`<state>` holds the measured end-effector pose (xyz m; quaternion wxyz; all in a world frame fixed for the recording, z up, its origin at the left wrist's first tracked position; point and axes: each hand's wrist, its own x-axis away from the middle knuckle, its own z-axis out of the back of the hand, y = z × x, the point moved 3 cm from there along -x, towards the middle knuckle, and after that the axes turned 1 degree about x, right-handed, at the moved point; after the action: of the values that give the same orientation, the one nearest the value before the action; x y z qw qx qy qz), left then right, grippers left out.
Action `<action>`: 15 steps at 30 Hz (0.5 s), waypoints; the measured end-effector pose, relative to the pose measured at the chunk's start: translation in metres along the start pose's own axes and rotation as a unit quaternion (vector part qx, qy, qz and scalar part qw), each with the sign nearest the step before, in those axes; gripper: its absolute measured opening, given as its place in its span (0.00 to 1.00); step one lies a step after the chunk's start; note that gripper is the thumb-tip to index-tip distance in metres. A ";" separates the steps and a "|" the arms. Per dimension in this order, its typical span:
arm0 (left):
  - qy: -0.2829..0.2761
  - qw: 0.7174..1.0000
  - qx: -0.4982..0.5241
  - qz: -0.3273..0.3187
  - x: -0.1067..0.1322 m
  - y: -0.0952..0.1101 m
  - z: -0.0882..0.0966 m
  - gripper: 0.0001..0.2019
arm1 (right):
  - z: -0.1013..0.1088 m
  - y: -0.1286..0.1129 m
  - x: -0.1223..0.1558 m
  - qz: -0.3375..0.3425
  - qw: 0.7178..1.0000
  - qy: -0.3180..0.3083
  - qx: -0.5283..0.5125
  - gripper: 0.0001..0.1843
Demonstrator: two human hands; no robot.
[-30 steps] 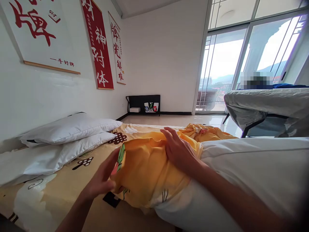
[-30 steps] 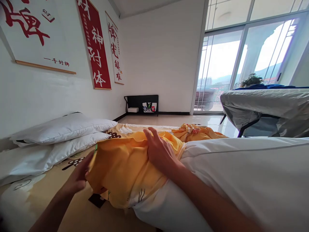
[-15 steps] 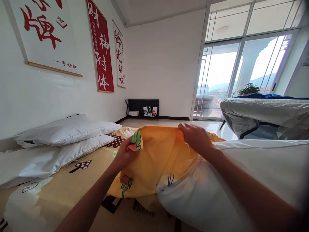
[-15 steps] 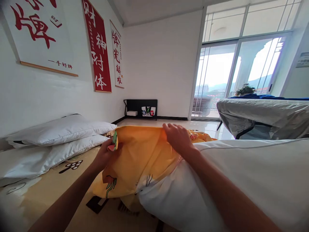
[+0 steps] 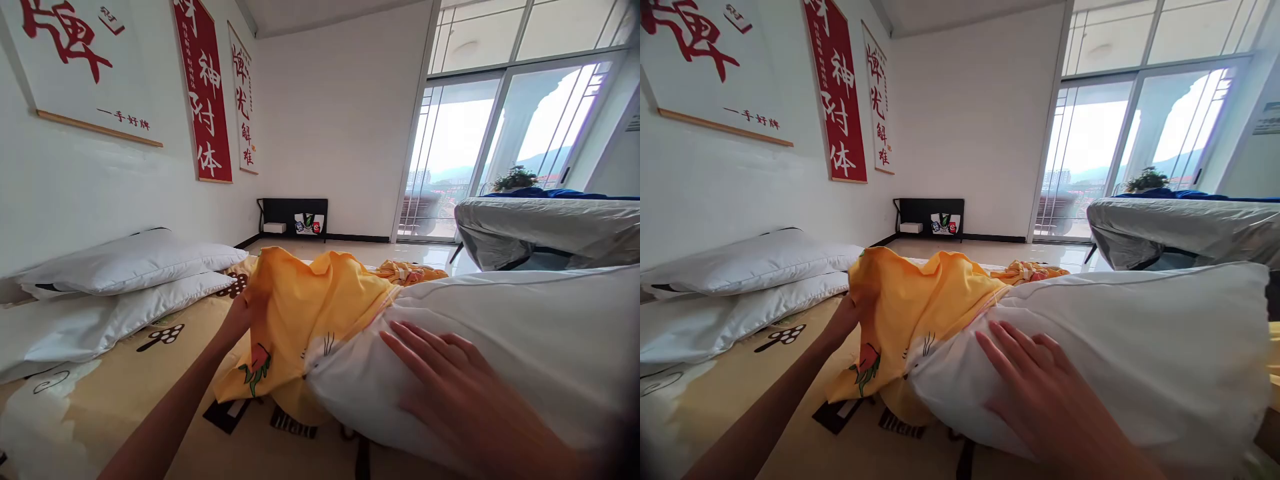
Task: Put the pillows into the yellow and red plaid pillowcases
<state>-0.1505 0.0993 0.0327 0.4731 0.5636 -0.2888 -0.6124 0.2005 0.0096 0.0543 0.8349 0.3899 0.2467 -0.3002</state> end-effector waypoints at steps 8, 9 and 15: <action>-0.109 0.981 0.102 0.125 0.041 -0.090 -0.015 0.30 | -0.070 0.034 0.063 -0.112 0.988 -0.096 0.036 0.35; -0.092 0.980 0.109 0.142 0.044 -0.094 -0.025 0.30 | -0.084 0.034 0.059 -0.126 0.985 -0.111 0.029 0.34; 0.016 0.987 0.067 0.143 0.030 -0.085 -0.046 0.32 | -0.101 0.052 -0.007 -0.179 0.976 -0.110 0.061 0.21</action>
<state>-0.1256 0.1131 -0.0640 0.5212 0.5566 -0.3992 -0.5091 0.2136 0.1195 0.0272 0.7643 0.3537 0.2004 -0.5007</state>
